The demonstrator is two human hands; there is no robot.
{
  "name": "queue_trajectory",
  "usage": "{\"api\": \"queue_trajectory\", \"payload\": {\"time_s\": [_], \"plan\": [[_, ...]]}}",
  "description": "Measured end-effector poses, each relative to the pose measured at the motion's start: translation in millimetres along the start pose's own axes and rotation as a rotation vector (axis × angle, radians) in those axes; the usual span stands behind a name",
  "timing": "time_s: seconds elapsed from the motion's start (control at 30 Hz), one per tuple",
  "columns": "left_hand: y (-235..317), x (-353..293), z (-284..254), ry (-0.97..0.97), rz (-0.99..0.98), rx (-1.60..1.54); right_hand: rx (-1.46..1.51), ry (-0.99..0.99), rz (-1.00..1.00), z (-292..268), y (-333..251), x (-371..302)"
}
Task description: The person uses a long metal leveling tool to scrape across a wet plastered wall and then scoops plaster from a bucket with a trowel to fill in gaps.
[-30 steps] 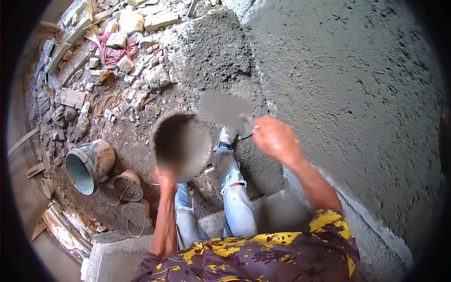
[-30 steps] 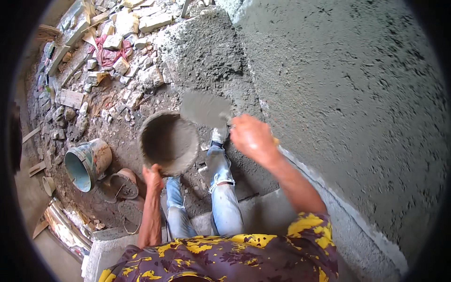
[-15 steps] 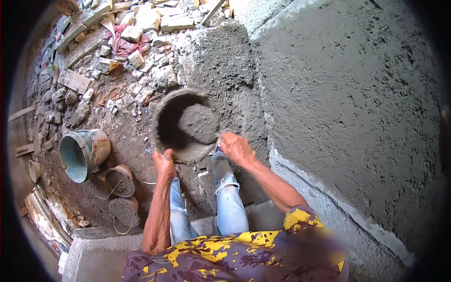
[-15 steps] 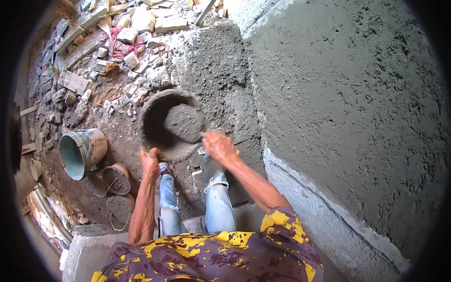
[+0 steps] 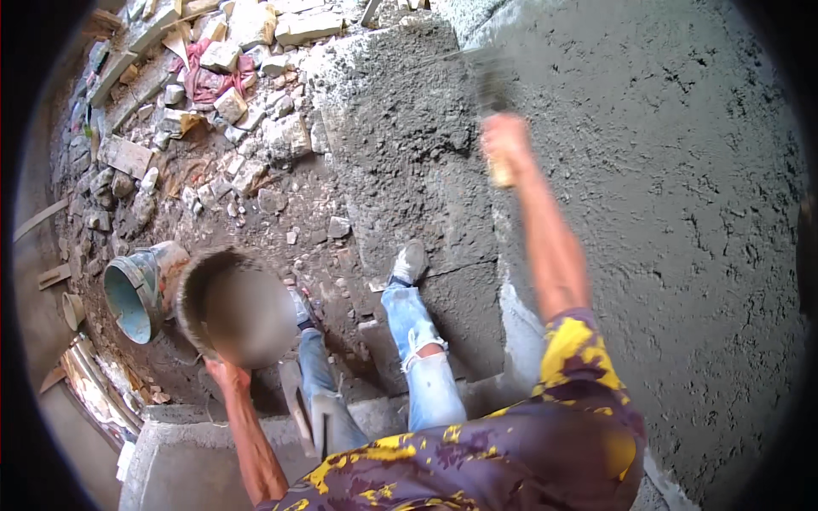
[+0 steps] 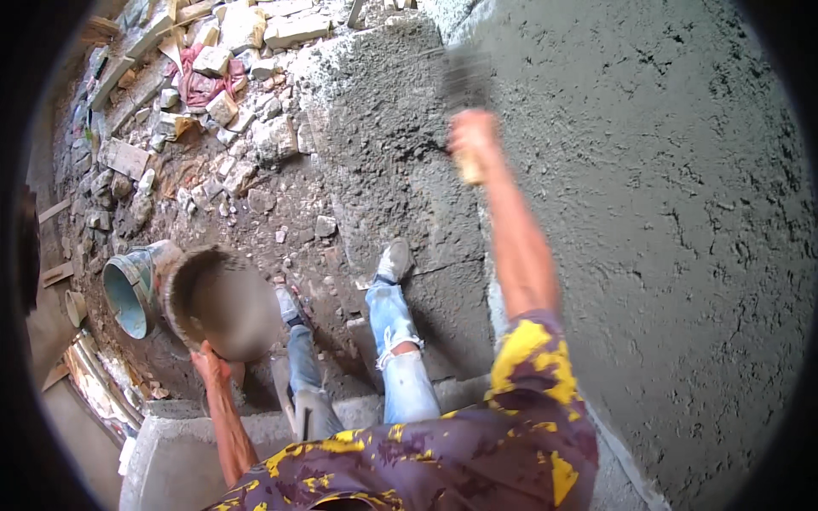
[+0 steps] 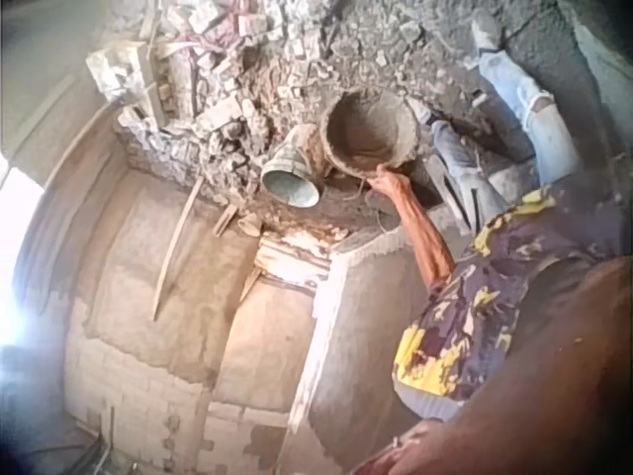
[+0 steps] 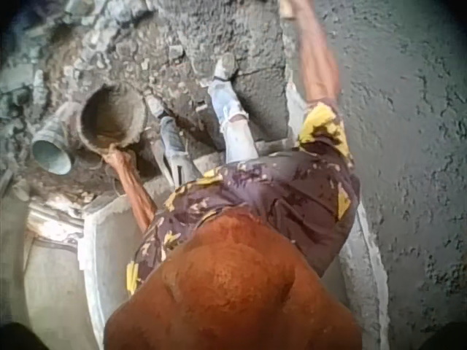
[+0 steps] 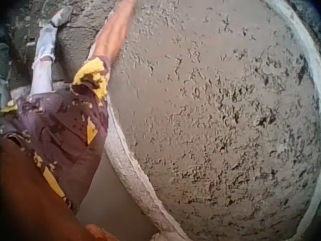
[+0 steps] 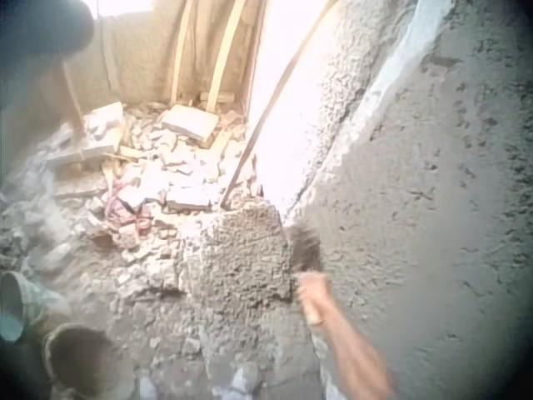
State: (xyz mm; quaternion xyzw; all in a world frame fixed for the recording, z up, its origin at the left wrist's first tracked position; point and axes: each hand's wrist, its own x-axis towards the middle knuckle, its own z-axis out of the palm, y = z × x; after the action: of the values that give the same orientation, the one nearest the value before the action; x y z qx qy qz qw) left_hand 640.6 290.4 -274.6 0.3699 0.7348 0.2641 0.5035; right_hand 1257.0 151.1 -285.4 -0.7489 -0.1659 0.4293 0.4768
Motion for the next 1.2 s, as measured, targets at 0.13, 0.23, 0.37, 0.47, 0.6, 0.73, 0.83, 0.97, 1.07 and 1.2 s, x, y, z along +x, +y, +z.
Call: {"api": "queue_trajectory", "payload": {"time_s": [0.13,0.23,0.37,0.47,0.6,0.73,0.83,0.97,1.07,1.2], "plan": [[-3.7,-18.9,-41.9,0.022,-0.143,0.132,-0.650,0.589,-0.273,-28.3,-114.7,-101.7],[1.2,-47.3,6.8,-0.175,-0.031,0.004,-0.832,0.367,-0.142,20.7,-120.9,-176.3],[-29.3,-57.7,12.6,-0.153,0.124,0.172,-1.078,-0.135,-0.344,137.3,-102.3,-237.5],[38.0,-111.3,64.0,-0.399,0.131,0.217,-1.484,-0.200,-0.288,203.2,-48.5,-239.4],[71.4,-116.5,50.2,-0.455,0.201,0.173,-1.217,-0.237,-0.306,236.2,-44.0,-248.3],[89.8,-94.8,15.8,-0.547,0.113,-0.022,-1.103,-0.167,-0.266,230.3,-70.0,-286.4],[107.3,-88.3,-4.1,-0.431,0.106,-0.132,-1.033,-0.102,-0.296,260.8,-80.5,-297.7],[98.1,-48.7,-77.7,-0.319,0.060,-0.094,-0.688,-0.317,-0.483,307.4,-147.8,-308.1],[118.0,-61.7,-83.7,-0.203,0.159,-0.320,-0.467,-0.507,-0.546,305.7,-172.2,-283.6],[95.1,-39.9,-107.9,-0.101,0.087,-0.135,0.087,-0.914,0.077,229.5,-137.7,-194.3]]}}
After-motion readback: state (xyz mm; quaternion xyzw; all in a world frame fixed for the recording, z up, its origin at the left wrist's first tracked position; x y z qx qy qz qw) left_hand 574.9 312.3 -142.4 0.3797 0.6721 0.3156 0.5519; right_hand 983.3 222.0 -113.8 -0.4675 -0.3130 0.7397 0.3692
